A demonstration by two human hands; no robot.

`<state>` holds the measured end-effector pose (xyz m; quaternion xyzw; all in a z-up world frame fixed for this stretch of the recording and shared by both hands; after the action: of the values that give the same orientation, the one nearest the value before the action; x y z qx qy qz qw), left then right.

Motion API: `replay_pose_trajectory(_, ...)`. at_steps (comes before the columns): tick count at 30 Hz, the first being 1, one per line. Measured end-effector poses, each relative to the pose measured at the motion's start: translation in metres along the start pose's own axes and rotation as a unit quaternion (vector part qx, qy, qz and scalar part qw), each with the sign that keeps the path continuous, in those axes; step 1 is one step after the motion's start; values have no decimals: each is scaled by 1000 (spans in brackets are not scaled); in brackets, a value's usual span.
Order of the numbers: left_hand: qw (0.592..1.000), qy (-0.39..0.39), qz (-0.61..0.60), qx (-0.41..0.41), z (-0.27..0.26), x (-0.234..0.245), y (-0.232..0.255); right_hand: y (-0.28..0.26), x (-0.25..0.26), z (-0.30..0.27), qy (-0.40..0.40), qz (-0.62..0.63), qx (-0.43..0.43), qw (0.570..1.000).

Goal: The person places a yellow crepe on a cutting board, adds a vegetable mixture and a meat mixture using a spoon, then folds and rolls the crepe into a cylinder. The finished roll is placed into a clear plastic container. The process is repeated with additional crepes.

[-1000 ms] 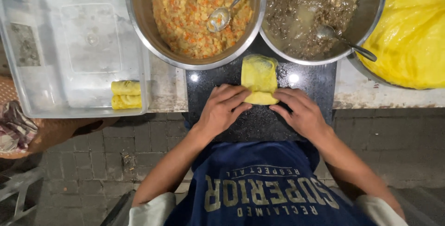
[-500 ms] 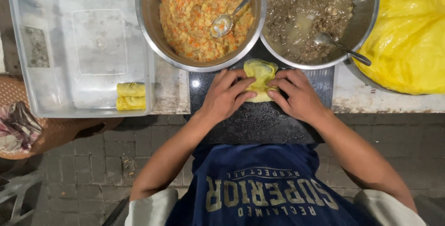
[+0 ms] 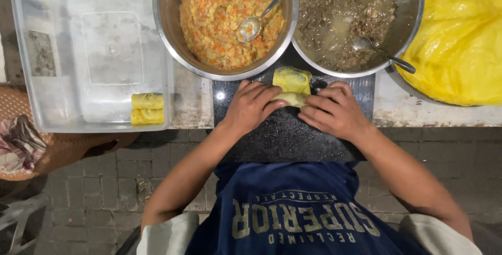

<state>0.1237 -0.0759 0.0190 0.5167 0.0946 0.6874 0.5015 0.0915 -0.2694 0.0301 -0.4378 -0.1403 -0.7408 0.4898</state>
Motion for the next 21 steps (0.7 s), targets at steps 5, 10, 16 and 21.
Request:
replay_pose_trajectory(5, 997, 26, -29, 67, -3, -13, -26, 11, -4, 7, -19, -28, -15, 999)
replay_pose_trajectory(10, 997, 53, 42, 25, -2, -12, -18, 21, -11, 10, -9, -31, -64, 997)
replay_pose_trajectory(16, 985, 20, 148, -86, 8, -5, 11, 26, -16, 8, -7, -85, -78, 993)
replay_pose_trajectory(21, 994, 20, 77, -81, 17, 0, 2, 17, -10, 7, 20, -73, -23, 997)
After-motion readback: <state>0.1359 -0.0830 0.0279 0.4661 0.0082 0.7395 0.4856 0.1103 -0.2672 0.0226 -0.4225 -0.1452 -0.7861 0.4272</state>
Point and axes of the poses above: each hand's wrist, its own z-axis towards the middle knuckle, its own x-axis out of the back of the hand, y = z × x, the point moved 6 cm from there along z, towards the middle knuckle, and after that the axes turned 6 degrees about x, right-handed, at the moved point
